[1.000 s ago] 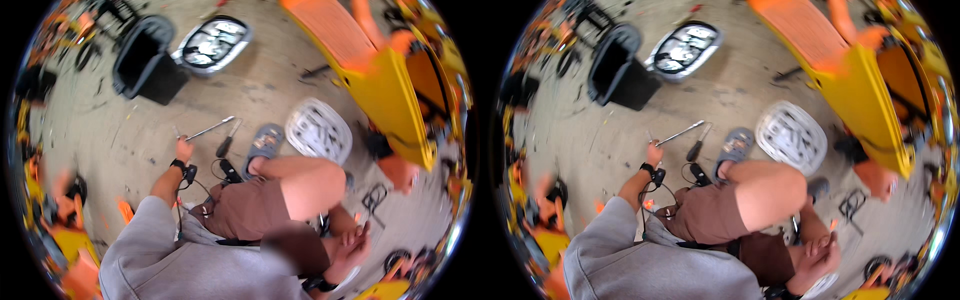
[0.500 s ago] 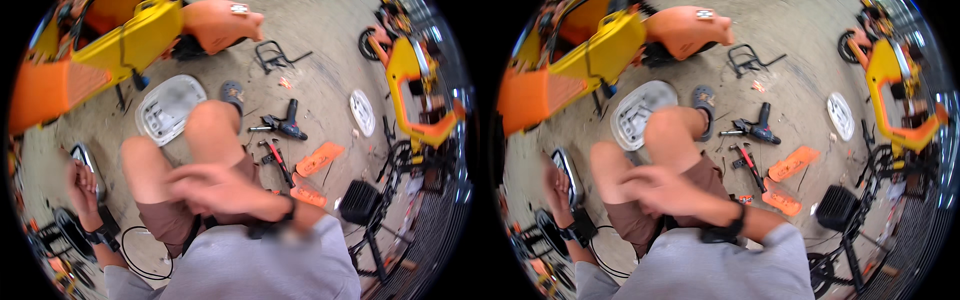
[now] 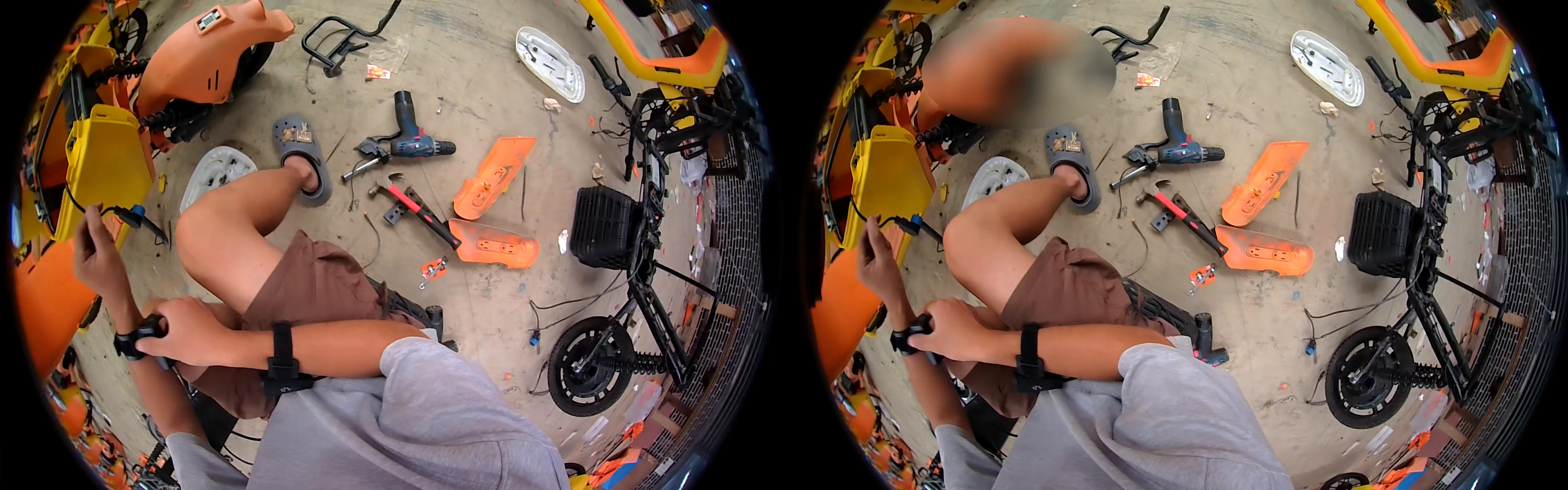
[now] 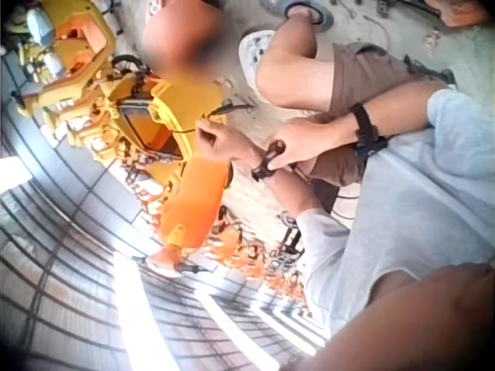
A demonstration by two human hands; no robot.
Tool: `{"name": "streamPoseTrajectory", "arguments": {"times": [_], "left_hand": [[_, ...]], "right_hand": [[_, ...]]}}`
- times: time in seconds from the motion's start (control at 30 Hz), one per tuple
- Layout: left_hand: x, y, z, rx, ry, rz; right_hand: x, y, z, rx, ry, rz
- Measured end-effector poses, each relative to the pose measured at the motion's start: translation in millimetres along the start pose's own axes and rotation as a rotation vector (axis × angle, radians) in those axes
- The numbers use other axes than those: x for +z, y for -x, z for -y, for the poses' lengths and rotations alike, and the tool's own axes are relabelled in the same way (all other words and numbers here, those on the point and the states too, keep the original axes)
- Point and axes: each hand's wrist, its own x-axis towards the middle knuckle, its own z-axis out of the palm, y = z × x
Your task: The person assembles internal components of a scooter, using a hammer to tap a metal rod into a white plastic housing and then using a power drill to secure screws.
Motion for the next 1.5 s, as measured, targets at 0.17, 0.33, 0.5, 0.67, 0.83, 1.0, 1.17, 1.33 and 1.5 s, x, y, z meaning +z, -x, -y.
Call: {"name": "streamPoseTrajectory", "arguments": {"times": [0.17, 0.33, 0.5, 0.67, 0.83, 1.0, 1.17, 1.33, 1.5], "left_hand": [[2, -27, 7, -0.742, 1.086, 0.225], [-9, -34, 32, -0.834, 1.777, 0.378], [30, -2, -5, -0.321, 0.274, 0.152], [14, 5, 2, -0.542, 0.592, 0.144], [-6, 4, 12, -0.886, 0.950, 0.138], [-16, 6, 34, -0.978, 1.087, 0.136], [-20, 10, 44, -1.069, 1.154, 0.136], [-21, 14, 45, -1.095, 1.070, 0.100], [-21, 16, 59, -1.145, 0.985, 0.067]], "right_hand": [[-11, -9, -7, 0.022, -0.054, 0.022], [-21, -10, 2, 0.041, -0.033, 0.079], [-18, -9, -8, 0.077, -0.046, 0.070], [-71, 11, 47, 0.382, -0.321, 0.286], [-198, 2, 12, 0.181, -0.865, -0.512], [-325, 28, -154, 0.458, -0.871, -1.049], [-370, 37, -241, 0.626, -0.103, -1.138], [-401, -21, -261, 0.340, 0.854, -1.167], [-447, -86, -263, 0.269, 1.415, -1.266]]}}
